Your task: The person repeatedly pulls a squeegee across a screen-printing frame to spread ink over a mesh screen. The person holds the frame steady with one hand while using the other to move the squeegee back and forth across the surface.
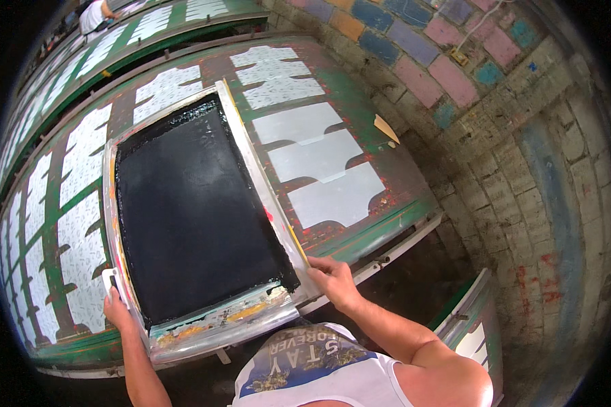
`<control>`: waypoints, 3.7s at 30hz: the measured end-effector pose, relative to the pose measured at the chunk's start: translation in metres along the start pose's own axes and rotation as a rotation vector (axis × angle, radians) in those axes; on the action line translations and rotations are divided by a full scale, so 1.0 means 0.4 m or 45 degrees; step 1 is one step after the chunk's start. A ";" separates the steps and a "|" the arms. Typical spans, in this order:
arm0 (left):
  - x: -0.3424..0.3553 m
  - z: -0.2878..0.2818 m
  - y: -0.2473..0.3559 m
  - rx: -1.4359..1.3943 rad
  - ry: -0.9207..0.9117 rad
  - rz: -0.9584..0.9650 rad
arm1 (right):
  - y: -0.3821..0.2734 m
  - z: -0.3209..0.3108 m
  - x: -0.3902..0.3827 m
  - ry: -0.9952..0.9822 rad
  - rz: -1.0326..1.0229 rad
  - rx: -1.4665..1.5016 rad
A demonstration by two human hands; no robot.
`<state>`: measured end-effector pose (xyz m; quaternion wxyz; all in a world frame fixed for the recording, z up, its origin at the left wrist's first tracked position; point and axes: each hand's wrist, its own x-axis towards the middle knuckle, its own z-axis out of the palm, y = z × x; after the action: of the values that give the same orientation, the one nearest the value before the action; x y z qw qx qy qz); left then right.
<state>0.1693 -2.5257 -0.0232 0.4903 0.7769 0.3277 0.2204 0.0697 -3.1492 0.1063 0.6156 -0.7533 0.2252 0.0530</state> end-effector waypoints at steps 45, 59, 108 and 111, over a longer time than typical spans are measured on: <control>-0.865 0.834 0.367 0.161 0.006 0.109 | 0.256 -0.945 0.423 0.257 -0.531 -0.994; -0.909 0.853 0.413 0.007 0.034 0.207 | 0.134 -0.667 0.250 -0.722 -1.223 -1.356; -0.641 0.889 0.412 0.357 -0.616 0.428 | 0.011 -0.507 0.695 -1.441 -0.339 -1.074; -0.643 0.885 0.428 0.395 -0.609 0.465 | -0.003 -0.497 0.750 -1.520 -0.309 -0.933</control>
<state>0.2775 -2.9826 -0.0229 0.3815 0.9179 0.0883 0.0635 0.2987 -3.4205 0.0474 0.3424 -0.7740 -0.2682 0.4601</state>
